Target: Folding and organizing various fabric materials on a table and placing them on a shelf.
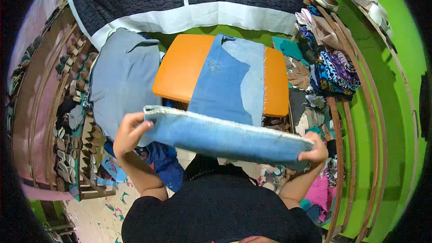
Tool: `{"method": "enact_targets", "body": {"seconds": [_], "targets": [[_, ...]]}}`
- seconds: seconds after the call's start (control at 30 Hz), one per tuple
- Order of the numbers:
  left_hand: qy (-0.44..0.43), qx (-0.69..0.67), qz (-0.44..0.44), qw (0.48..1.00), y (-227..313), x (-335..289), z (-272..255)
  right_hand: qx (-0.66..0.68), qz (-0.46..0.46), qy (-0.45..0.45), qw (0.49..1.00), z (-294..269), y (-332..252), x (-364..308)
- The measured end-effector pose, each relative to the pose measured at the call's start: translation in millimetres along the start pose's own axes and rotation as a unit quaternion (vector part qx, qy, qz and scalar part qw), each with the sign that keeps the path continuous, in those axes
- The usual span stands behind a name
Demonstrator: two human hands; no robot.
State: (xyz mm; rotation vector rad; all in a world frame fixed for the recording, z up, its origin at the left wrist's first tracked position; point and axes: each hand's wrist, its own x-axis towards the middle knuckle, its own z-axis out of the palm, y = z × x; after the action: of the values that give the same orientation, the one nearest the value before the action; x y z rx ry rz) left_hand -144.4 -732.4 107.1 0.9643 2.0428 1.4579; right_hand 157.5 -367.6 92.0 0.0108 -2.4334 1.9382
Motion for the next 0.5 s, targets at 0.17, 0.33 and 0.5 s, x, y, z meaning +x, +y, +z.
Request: {"method": "enact_targets", "body": {"seconds": [0.17, 0.33, 0.5], "targets": [[0.045, -0.017, 0.029, 0.998, -1, 112, -2, 0.033, 0.076, 0.392, 0.916, -31, 17, 47], [0.027, -0.072, 0.112, 0.991, -11, 259, 0, 0.012, 0.078, 0.422, 0.903, -109, 25, 146], [0.028, 0.041, 0.127, 0.991, -35, 439, -2, -0.070, 0.068, 0.478, 0.873, -220, 90, 270]]}}
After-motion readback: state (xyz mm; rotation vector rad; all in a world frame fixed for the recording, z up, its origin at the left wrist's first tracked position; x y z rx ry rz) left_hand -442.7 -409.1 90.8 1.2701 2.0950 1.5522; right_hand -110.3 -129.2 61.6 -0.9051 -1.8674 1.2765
